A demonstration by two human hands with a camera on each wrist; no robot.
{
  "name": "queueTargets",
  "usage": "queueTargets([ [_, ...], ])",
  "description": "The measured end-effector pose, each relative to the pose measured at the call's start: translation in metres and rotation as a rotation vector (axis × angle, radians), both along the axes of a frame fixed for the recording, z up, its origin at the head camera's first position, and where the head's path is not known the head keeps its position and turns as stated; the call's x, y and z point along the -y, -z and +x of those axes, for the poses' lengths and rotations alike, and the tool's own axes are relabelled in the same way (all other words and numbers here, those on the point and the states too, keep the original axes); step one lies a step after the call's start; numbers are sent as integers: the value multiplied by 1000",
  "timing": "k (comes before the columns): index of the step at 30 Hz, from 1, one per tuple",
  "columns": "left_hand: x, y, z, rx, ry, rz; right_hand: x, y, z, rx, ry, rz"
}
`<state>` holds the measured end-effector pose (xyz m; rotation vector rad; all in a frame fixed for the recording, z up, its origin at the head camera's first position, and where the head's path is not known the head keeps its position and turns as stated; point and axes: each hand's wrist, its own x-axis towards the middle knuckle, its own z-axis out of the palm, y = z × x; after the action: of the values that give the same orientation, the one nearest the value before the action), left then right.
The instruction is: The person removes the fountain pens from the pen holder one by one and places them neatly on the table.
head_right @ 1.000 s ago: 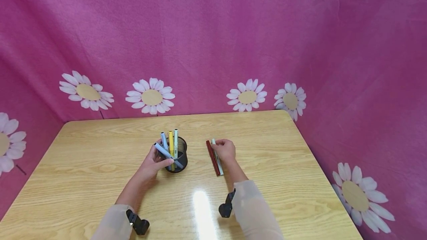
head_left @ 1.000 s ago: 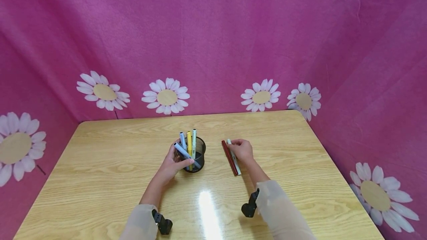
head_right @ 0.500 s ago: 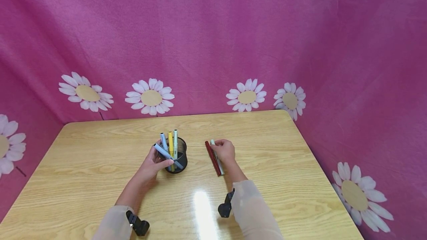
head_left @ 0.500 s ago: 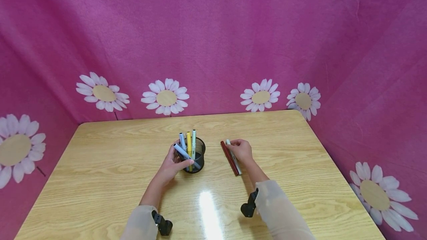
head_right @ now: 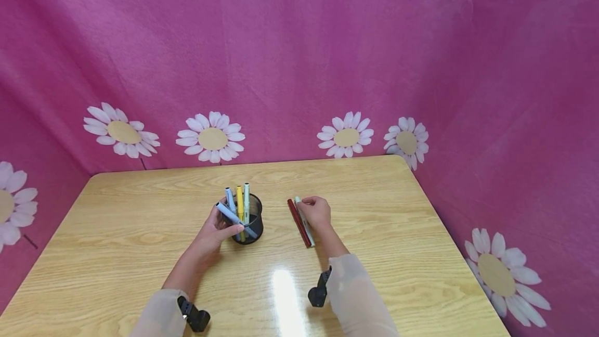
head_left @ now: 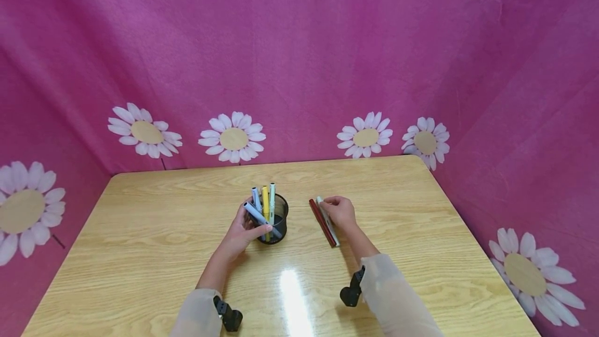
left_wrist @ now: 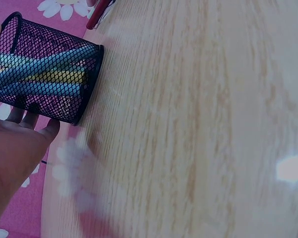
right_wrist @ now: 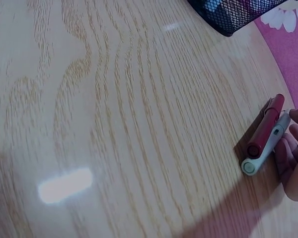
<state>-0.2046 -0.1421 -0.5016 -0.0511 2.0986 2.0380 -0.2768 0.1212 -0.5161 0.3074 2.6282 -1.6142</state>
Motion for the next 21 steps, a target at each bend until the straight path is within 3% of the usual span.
queueTargets([
  [8, 0, 0, 0, 3, -4, -7, -3, -2, -1, -16, -5, -59],
  [21, 1, -1, 0, 10, 4, -7, -1, -24, 2, -109, -77, 5],
])
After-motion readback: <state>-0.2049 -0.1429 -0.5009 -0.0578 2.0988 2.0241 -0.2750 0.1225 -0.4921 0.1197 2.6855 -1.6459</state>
